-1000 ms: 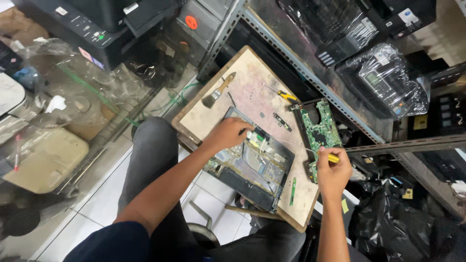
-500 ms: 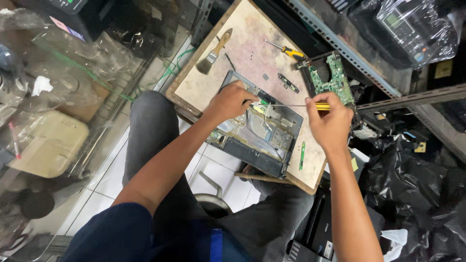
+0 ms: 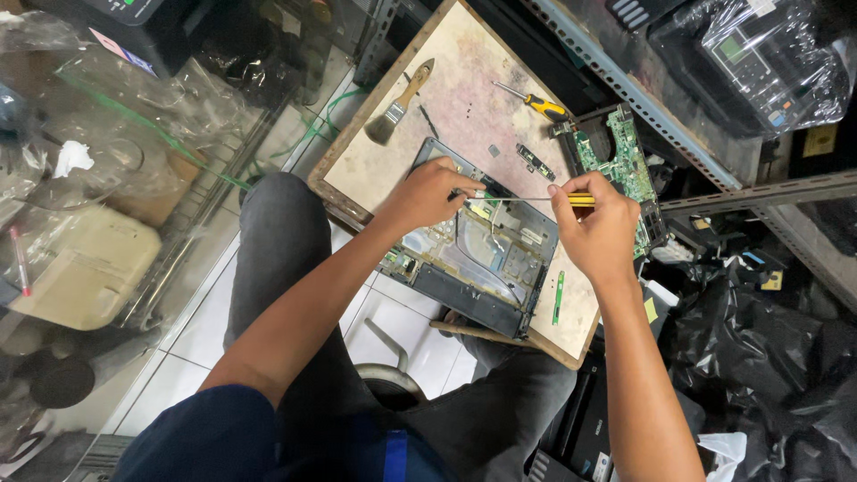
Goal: The person uses a screwdriver to remove screws from a disassembled electronic device on a workbench. They manipulate internal components and wires, occasionally placing screws on the table.
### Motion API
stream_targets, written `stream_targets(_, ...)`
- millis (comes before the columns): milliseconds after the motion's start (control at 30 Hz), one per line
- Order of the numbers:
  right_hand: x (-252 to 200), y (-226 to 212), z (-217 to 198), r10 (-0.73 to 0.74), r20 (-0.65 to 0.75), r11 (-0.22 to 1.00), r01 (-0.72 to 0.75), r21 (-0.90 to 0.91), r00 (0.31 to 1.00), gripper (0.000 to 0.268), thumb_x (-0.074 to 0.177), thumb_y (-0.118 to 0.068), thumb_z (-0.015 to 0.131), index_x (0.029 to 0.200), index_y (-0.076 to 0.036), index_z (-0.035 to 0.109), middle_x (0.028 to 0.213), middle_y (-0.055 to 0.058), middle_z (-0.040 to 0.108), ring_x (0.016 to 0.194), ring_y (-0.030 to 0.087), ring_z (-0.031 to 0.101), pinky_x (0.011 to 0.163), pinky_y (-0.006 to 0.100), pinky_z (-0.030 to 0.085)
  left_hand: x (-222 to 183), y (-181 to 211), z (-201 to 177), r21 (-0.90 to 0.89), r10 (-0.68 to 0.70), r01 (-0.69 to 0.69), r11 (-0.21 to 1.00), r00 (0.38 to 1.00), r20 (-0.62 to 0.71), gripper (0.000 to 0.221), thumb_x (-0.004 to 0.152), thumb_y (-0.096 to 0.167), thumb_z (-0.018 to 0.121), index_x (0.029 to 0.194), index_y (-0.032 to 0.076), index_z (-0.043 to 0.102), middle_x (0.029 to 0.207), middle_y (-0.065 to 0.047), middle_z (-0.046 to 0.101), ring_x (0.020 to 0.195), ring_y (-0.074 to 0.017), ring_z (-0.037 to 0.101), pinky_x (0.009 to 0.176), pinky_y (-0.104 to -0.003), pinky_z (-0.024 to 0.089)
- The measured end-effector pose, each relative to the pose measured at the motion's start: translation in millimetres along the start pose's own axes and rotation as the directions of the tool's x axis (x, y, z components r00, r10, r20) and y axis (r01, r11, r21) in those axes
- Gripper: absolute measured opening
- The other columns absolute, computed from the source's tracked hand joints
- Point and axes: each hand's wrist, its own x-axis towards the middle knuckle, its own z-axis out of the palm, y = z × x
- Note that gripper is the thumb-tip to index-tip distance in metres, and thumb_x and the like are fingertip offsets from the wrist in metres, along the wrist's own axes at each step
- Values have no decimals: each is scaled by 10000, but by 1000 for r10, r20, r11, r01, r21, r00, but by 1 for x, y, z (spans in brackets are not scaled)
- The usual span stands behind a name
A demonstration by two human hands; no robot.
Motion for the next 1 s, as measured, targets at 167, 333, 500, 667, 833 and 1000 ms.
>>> stream_targets(167, 1, -2, 2, 9, 11, 1000, -9, 15, 1000, 124, 993, -105, 859, 937, -81, 752, 721, 104, 723, 578, 245, 659, 567, 321, 513, 4, -10, 8, 8, 28, -28, 1000, 1000, -5, 410, 869, 123, 747, 1255, 250, 800, 1032, 32, 829, 1134, -236, 685, 1024, -404, 565)
stream_targets(333, 1, -2, -3, 3, 4, 1000, -3, 12, 1000, 136, 1005, -108, 860, 937, -75, 748, 716, 113, 717, 584, 259, 661, 568, 336, 510, 5, -12, 11, 9, 47, -47, 999, 999, -27, 431, 865, 126, 756, 1276, 250, 794, 1031, 34, 833, 1131, -234, 689, 1027, -392, 565)
stream_targets(500, 2, -1, -4, 23, -3, 1000, -23, 18, 1000, 119, 992, -100, 856, 936, -83, 752, 717, 113, 727, 585, 261, 663, 578, 335, 517, 5, -9, 10, -6, 30, -30, 1000, 999, -33, 451, 834, 139, 797, 1276, 226, 795, 1027, 34, 836, 1145, -224, 695, 1020, -378, 575)
stream_targets(667, 3, -3, -1, 18, 17, 1000, -19, 25, 1000, 127, 980, -93, 861, 928, -79, 746, 716, 107, 729, 583, 244, 663, 584, 328, 524, 3, -10, 10, 24, -6, 7, 1000, 999, -40, 428, 848, 144, 797, 1267, 232, 800, 1038, 49, 834, 1153, -202, 697, 1014, -360, 582)
stream_targets(833, 2, 1, 1, 17, 44, 1000, -18, 19, 999, 136, 976, -98, 872, 933, -78, 744, 720, 105, 727, 593, 251, 672, 583, 334, 524, 6, -16, 20, 83, -20, 21, 996, 1000, -20, 357, 877, 162, 784, 1228, 221, 812, 1009, 40, 835, 1130, -213, 704, 997, -390, 592)
stream_targets(1000, 5, 4, 5, -22, 55, 1000, 21, 3, 998, 124, 976, -89, 870, 948, -85, 749, 759, 115, 739, 625, 269, 691, 592, 341, 533, 8, -15, 17, 112, 22, -22, 993, 1000, -5, 228, 877, 172, 771, 1092, 222, 828, 956, 10, 826, 1098, -261, 702, 991, -421, 583)
